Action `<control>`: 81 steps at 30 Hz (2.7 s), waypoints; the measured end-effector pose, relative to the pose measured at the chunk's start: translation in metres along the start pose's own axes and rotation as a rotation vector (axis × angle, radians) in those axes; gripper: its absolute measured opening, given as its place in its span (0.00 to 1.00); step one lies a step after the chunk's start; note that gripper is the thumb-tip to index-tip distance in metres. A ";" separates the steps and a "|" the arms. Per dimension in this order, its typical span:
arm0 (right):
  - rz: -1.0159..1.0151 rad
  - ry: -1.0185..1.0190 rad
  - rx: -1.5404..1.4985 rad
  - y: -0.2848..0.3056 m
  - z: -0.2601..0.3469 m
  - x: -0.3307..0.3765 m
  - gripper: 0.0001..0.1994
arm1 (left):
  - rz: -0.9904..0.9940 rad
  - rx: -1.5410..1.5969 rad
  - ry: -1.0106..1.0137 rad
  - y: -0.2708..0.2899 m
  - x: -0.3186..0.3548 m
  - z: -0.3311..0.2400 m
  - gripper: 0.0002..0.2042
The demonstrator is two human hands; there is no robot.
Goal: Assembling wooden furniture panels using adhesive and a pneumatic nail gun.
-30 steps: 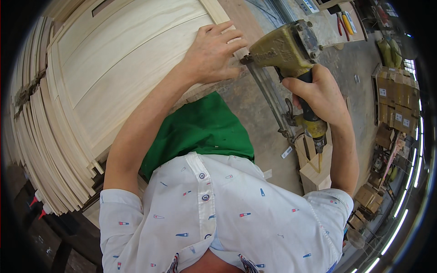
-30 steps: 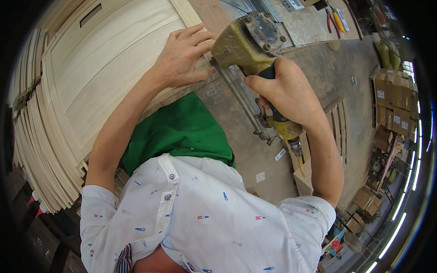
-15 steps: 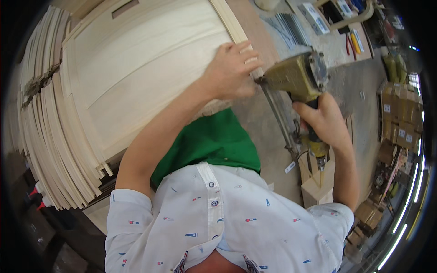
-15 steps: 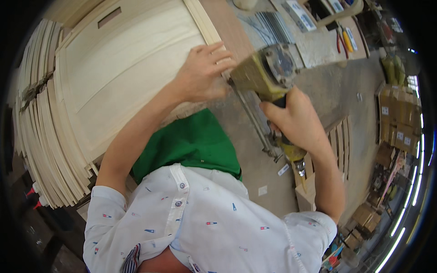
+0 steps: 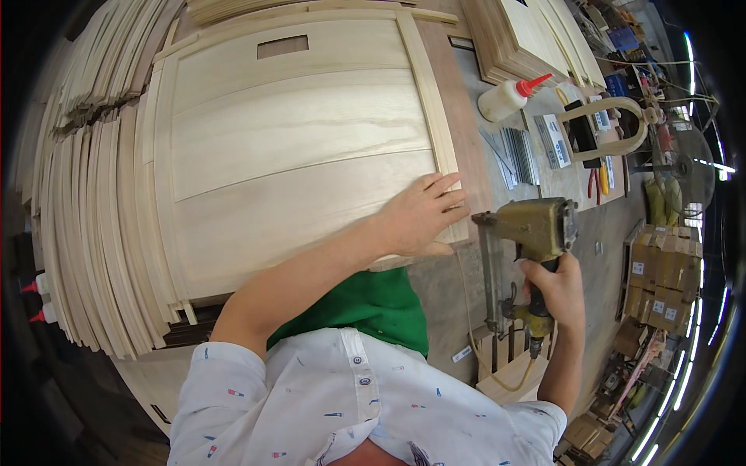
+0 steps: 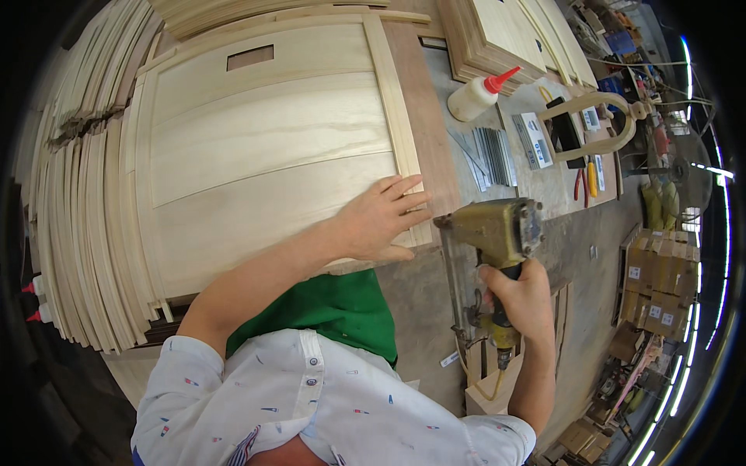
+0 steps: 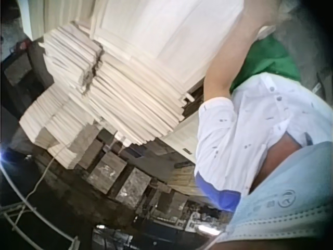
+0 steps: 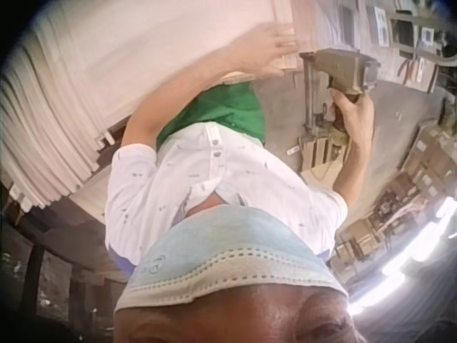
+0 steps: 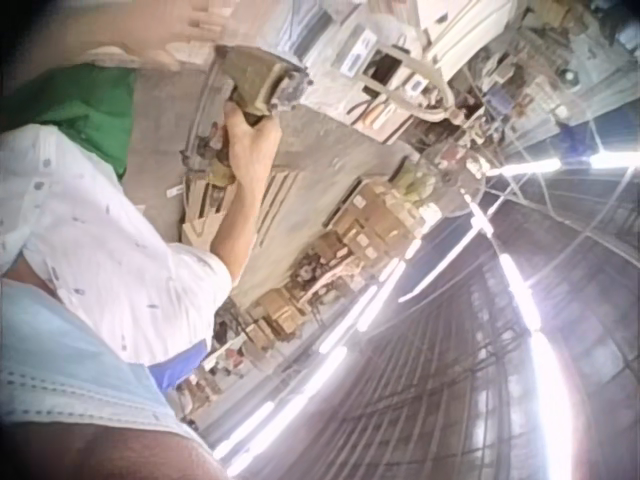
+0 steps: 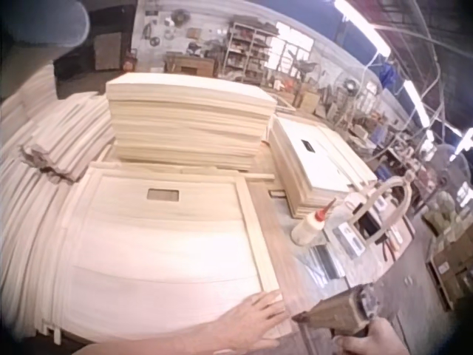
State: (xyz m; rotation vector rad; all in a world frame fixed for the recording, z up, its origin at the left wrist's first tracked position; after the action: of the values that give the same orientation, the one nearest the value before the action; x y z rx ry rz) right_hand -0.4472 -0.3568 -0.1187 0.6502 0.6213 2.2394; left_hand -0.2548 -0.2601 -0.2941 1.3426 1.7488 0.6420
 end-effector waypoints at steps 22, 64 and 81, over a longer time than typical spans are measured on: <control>0.138 0.417 0.091 -0.027 0.089 -0.191 0.14 | -0.383 -0.084 0.607 0.048 -0.001 0.058 0.14; 0.214 0.558 0.228 -0.075 0.129 -0.314 0.16 | -0.411 -0.006 0.624 0.051 -0.002 0.057 0.15; 0.176 0.472 0.149 -0.058 0.107 -0.236 0.14 | -0.429 -0.010 0.625 0.047 0.001 0.058 0.15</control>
State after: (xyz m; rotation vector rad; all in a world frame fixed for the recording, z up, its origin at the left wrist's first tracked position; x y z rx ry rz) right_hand -0.2071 -0.4693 -0.1344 0.2471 1.0024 2.5504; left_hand -0.1807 -0.2502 -0.2881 0.7448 2.4292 0.8747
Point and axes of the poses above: each hand's wrist, its own x-axis away from the middle knuckle, its own y-axis out of the back of the hand, z = x × y, the point moved 1 cm from there along -x, towards the middle knuckle, and after that the axes turned 14 degrees about y, right-handed, at the moved point
